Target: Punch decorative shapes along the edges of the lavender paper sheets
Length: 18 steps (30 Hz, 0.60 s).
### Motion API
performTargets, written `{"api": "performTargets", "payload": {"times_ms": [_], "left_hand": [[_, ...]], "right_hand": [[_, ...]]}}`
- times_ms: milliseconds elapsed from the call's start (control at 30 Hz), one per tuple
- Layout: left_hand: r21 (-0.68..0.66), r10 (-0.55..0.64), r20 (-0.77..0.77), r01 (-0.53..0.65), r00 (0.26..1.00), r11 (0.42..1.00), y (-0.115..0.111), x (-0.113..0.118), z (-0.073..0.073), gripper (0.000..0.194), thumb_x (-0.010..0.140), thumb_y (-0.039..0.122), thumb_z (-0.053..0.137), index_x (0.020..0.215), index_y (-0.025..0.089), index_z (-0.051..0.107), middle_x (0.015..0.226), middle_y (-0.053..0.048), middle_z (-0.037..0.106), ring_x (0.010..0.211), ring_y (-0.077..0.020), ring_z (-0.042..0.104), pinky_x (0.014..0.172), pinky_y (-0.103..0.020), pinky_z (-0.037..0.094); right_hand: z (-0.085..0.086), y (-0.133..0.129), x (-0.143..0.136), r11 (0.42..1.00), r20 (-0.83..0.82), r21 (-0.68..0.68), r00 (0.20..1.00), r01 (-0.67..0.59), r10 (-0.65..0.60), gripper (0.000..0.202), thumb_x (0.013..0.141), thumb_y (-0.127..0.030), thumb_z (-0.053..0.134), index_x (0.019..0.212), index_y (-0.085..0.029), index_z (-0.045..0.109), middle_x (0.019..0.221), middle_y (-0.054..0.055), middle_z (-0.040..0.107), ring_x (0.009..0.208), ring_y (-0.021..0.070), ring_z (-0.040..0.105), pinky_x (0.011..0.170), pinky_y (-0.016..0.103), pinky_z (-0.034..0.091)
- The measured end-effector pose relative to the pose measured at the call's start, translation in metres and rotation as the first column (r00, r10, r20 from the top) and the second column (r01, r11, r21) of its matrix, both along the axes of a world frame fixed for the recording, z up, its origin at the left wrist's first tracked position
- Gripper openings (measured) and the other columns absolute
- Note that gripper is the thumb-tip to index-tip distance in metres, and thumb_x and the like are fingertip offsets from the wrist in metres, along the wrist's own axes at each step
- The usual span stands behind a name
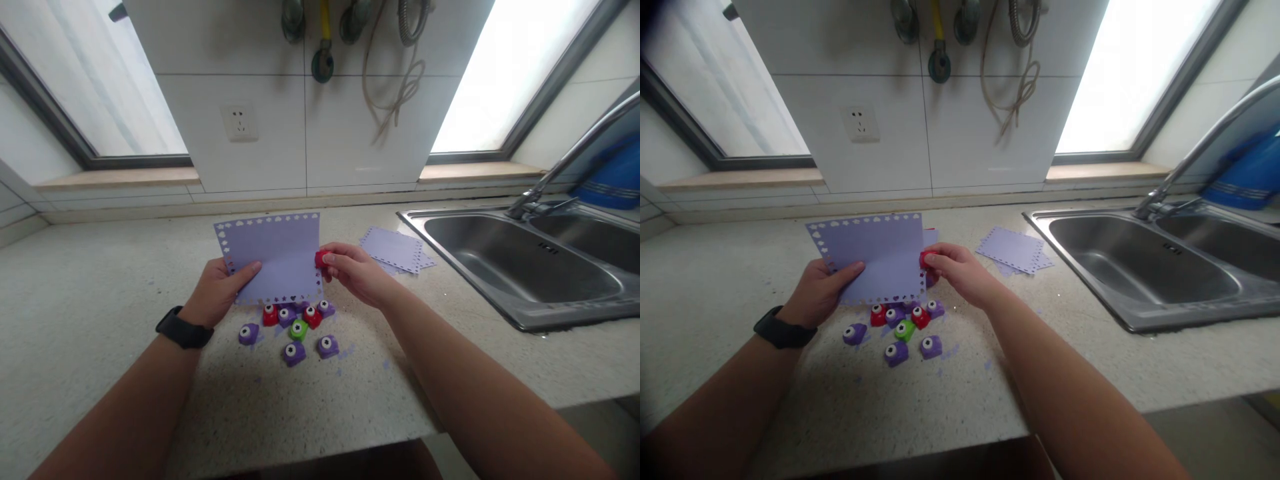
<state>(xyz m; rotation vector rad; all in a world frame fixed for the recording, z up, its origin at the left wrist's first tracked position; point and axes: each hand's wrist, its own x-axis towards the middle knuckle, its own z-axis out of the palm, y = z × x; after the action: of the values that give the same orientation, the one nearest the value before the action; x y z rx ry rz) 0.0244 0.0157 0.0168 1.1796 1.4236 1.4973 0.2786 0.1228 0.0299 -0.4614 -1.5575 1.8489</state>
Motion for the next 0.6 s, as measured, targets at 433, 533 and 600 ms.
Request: {"api": "performTargets", "payload": {"times_ms": [433, 533, 600], "left_hand": [[-0.005, 0.009, 0.007, -0.009, 1.0, 1.0, -0.0006, 0.0007, 0.0016, 0.042, 0.074, 0.045, 0.085, 0.105, 0.018, 0.08, 0.106, -0.01, 0.081, 0.087, -0.0286, 0.077, 0.08, -0.039, 0.063], [-0.013, 0.016, -0.02, -0.016, 1.0, 1.0, -0.0007, 0.0009, 0.002, 0.038, 0.076, 0.044, 0.083, 0.105, 0.019, 0.081, 0.106, -0.009, 0.081, 0.089, -0.0298, 0.077, 0.082, -0.041, 0.063], [-0.004, 0.017, -0.029, -0.017, 0.999, 1.0, -0.0006, 0.0007, 0.0017, 0.036, 0.077, 0.043, 0.083, 0.104, 0.019, 0.081, 0.106, -0.009, 0.081, 0.09, -0.0293, 0.076, 0.082, -0.04, 0.063]], "right_hand": [[-0.0058, 0.0059, 0.0025, 0.997, 0.032, 0.072, 0.999, 0.02, -0.023, 0.016, 0.086, -0.03, 0.074, 0.096, -0.018, 0.072, 0.085, 0.003, 0.066, 0.076, 0.0152, 0.058, 0.07, 0.032, 0.045], [-0.0074, 0.0064, 0.0025, 0.996, 0.021, 0.085, 1.0, 0.001, -0.003, 0.014, 0.088, -0.03, 0.073, 0.096, -0.018, 0.072, 0.085, 0.003, 0.065, 0.075, 0.0145, 0.058, 0.07, 0.032, 0.045], [-0.0082, 0.0066, 0.0023, 0.996, 0.019, 0.088, 1.0, -0.006, 0.004, 0.014, 0.089, -0.03, 0.073, 0.095, -0.018, 0.073, 0.084, 0.003, 0.065, 0.075, 0.0143, 0.057, 0.07, 0.031, 0.044]]}}
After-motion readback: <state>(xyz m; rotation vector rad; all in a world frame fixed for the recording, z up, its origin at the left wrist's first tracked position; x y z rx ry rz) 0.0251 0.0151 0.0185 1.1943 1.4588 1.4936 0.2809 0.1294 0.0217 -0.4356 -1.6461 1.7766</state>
